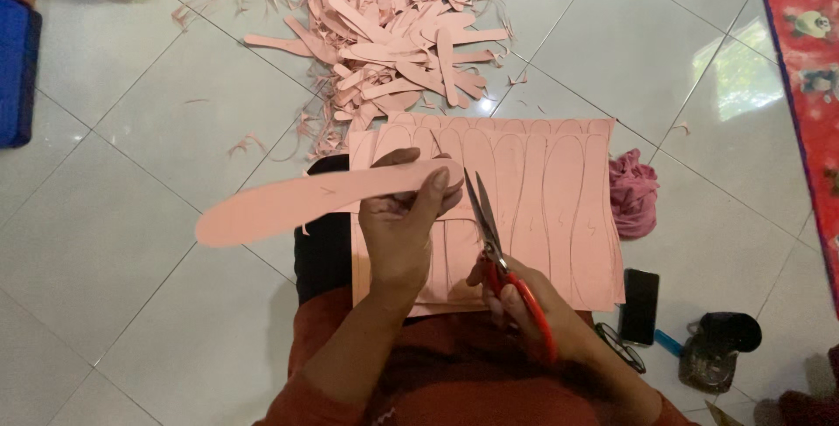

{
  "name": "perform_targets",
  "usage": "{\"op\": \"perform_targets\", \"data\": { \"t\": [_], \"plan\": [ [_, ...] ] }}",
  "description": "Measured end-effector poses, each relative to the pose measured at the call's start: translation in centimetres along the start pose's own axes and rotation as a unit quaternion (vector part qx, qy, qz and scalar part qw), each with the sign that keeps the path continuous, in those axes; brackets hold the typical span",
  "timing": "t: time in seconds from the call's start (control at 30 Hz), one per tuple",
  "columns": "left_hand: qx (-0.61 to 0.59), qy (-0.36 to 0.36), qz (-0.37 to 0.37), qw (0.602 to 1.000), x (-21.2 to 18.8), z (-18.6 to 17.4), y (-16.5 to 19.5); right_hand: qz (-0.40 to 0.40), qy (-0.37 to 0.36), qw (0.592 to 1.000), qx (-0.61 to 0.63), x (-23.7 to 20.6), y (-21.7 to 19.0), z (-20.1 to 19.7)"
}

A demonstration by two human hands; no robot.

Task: The person sits on the floor and uses red-handled scissors to cut elongated shapes from a stack of pink paper sheets. They follow pre-drawn outlines, separating individual pieces and accumulating a pile of cut shapes and trimmings on the floor.

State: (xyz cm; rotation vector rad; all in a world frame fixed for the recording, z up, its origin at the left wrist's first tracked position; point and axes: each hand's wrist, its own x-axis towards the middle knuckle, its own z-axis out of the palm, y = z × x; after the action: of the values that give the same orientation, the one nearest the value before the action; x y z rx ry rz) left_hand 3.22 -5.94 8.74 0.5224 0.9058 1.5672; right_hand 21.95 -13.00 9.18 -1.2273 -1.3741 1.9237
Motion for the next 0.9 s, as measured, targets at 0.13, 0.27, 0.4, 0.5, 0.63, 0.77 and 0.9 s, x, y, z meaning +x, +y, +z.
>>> {"op": "perform_targets", "data": {
  "t": [0.13,0.27,0.4,0.5,0.63,0.77,0.9],
  "plan": [
    [-0.022,-0.001,0.006,1.0,-0.2,-0.1,-0.9,-0.001,0.014,1.0,-0.004,0.2,0.2,0.4],
    [0.008,-0.009,0.021,1.0,-0.6,0.0,-1.2,-0.033,0.029,0.999,-0.031,0.6,0.5,0.3],
    [0.063,-0.039,0.0,0.997,0.1,0.4,-0.5,0.039,0.066,0.996,0.046,0.5,0.9,0.5],
    [0.137,-0.113,-0.018,0.984,4.2,0.9,0.5,0.031,0.096,0.992,0.071,0.4,1.3,0.1],
    [0.57,-0.193,-0.001,0.799,11.1,1.4,2.9,0.045,0.131,0.984,0.11,0.2,1.9,-0.4],
    [0.705,-0.264,-0.016,0.657,8.4,0.8,2.7,0.048,0.147,0.974,0.165,-0.3,2.1,-0.3],
    [0.721,-0.319,0.054,0.613,4.5,-1.1,2.4,0.075,0.127,0.983,0.112,0.3,2.2,-1.1]
  ]
}}
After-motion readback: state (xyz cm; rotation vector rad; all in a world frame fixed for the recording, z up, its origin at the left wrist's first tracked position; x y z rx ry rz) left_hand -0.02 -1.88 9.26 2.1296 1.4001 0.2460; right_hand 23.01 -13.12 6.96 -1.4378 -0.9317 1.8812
